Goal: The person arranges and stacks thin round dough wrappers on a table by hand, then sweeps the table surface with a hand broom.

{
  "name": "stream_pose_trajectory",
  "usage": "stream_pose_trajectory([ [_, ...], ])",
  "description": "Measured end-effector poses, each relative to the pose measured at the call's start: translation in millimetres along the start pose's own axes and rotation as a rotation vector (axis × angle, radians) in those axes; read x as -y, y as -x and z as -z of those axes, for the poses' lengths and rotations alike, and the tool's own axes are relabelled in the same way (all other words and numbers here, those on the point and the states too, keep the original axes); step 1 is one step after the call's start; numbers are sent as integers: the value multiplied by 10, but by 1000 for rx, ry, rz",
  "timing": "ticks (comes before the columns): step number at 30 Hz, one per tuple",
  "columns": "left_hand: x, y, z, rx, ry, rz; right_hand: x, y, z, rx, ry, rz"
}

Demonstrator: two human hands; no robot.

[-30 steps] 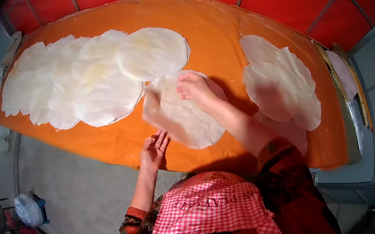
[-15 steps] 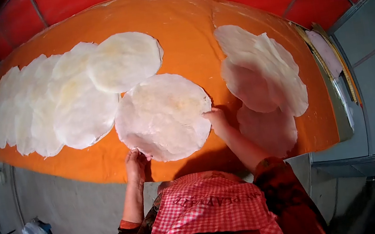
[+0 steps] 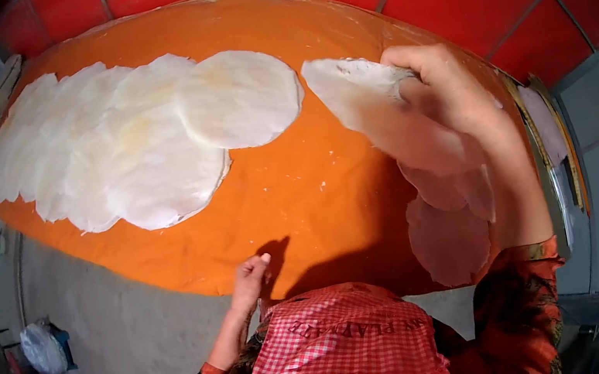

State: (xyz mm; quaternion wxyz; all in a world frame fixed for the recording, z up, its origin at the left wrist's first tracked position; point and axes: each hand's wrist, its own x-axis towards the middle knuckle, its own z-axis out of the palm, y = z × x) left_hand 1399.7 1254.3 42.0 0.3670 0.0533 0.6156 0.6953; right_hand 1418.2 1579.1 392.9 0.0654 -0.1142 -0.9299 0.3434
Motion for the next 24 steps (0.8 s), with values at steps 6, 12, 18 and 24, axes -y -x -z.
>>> stream_pose_trajectory([
  [6, 194, -230, -108, -10, 226, -151, 656, -378, -104, 179, 304, 205],
  [12, -67, -380, -139, -6, 323, -73, -61, -1341, -809, -22, 509, 524],
  [18, -244, -568, -90, -172, 448, 182, -1005, -1373, -1544, -314, 700, 391],
  [24, -336, -840, -120, -263, 544, 155, -2304, -520, -1941, -233, 305, -114],
])
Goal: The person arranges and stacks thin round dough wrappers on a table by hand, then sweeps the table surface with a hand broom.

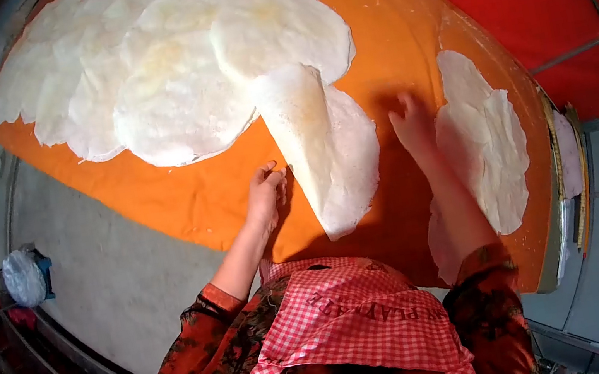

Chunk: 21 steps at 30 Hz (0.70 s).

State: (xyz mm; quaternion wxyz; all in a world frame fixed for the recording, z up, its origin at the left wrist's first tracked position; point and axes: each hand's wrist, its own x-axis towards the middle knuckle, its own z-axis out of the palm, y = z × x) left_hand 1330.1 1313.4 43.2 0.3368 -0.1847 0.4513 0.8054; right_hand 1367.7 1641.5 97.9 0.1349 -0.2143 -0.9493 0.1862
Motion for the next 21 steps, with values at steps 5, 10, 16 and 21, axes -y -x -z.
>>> stream_pose_trajectory([
  [5, 78, -49, -22, 102, -133, 64, -173, 1105, -191, 388, -457, -790],
  [10, 336, 54, -117, 102, -96, 46, -12, 1222, -442, 201, -794, -792],
  [16, 478, 250, 317, 26, -731, -617, 109, 1187, -538, 170, -880, -690],
  [21, 125, 616, 979, -341, -1126, -807, 587, 936, -139, 148, -879, -286],
])
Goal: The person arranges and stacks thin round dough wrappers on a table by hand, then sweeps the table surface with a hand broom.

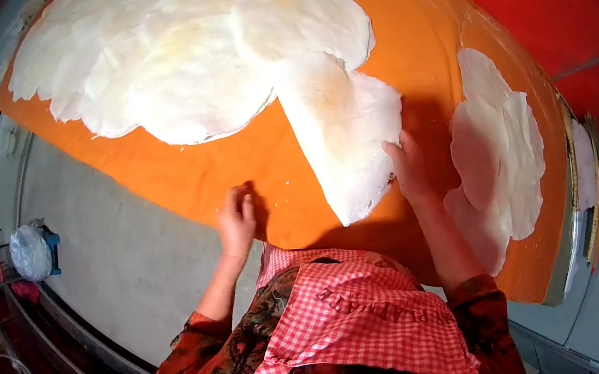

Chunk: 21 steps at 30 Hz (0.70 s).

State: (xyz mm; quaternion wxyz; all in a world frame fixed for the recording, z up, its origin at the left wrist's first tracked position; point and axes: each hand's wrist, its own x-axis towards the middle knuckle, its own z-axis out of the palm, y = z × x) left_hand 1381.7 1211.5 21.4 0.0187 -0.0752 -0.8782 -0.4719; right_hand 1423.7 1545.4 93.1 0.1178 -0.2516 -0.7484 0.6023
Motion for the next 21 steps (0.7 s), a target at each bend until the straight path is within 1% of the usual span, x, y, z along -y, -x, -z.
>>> stream_pose_trajectory([
  [1, 89, 69, 111, -34, -2, 34, 128, -41, -31, 44, 4, 91],
  [2, 173, 184, 198, -69, -64, 119, 243, -108, -73, 85, 8, 183],
  [3, 350, 309, 212, -155, -70, 116, 383, -162, -117, 127, 11, 275],
  [4, 693, 448, 124, -237, 88, 240, 603, -177, -167, 200, 72, 301],
  [5, 920, 569, 104, -342, 95, 310, 883, -167, -226, 271, 133, 328],
  [6, 1300, 747, 71, -337, 228, 522, 1150, -138, -289, 340, 192, 359],
  [7, 1548, 834, 58, -327, 364, 726, 1374, -91, -364, 384, 134, 419],
  [9, 1150, 744, 207, -354, 381, 627, 1769, 37, -495, 467, 23, 527],
  [10, 968, 739, 243, -366, 388, 589, 1962, 108, -534, 458, -61, 527],
  [12, 847, 558, 178, -340, 465, 629, 2281, 211, -595, 453, -229, 518],
  [13, 789, 414, 152, -332, 507, 641, 2368, 158, -586, 494, -308, 569],
  [15, 599, 210, 143, -304, 534, 758, 2504, 85, -528, 494, -347, 672],
  [16, 552, 189, 158, -285, 546, 818, 2534, 70, -496, 474, -377, 652],
  [18, 592, 219, 138, -300, 605, 789, 2445, -70, -398, 450, -397, 598],
  [20, 608, 230, 138, -270, 667, 781, 2211, -264, -294, 396, -408, 502],
  [21, 624, 226, 166, -237, 701, 788, 1989, -428, -238, 355, -318, 495],
])
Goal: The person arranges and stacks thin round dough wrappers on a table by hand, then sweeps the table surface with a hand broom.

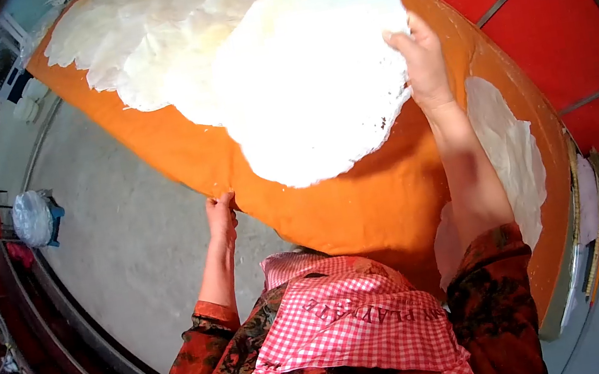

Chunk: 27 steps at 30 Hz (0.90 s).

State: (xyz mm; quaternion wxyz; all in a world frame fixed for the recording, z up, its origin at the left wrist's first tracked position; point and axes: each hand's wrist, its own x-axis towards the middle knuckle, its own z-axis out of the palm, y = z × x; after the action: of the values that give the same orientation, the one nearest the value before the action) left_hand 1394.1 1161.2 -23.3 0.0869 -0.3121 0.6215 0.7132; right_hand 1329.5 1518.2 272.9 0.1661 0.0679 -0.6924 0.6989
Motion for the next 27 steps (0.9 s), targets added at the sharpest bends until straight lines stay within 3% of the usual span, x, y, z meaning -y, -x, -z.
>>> stream_pose_trajectory([
  [4, -42, 53, 27, 67, 127, 38, -1675, 40, 1201, -46, 603, -41],
  [5, -36, 59, 38, 86, 167, 40, -1616, 241, 1184, -134, 605, -512],
  [6, -10, 76, 79, 104, 207, 44, -1895, 404, 1395, -205, 616, -681],
  [7, 28, 97, 120, 120, 246, 48, -2060, 608, 1518, -269, 749, -687],
  [10, 178, 168, 187, 55, 202, 10, -2079, 1179, 1531, -326, 612, -584],
  [13, 460, 159, 207, -53, 21, -262, -1984, 1743, 1591, -291, 529, -628],
  [16, 309, 610, -50, 101, -52, -592, -1816, 2322, 1549, -316, 428, -660],
  [18, 65, 1076, -275, 330, -191, -479, -1689, 2724, 1499, -303, 412, -558],
  [19, 154, 1090, -359, 440, -378, -567, -1587, 2902, 1443, -285, 487, -508],
  [20, 160, 1157, -484, 513, -488, -731, -1485, 3078, 1379, -280, 573, -468],
  [22, 81, 1363, -754, 683, -659, -1083, -1510, 3557, 1330, -334, 423, -375],
  [24, 109, 1477, -914, 848, -666, -989, -1425, 3969, 1322, -489, 373, -520],
  [26, 213, 1492, -1036, 945, -661, -951, -1616, 4483, 1610, -697, 815, -295],
  [27, 257, 1521, -1124, 986, -666, -934, -1351, 4610, 1714, -813, 968, -275],
])
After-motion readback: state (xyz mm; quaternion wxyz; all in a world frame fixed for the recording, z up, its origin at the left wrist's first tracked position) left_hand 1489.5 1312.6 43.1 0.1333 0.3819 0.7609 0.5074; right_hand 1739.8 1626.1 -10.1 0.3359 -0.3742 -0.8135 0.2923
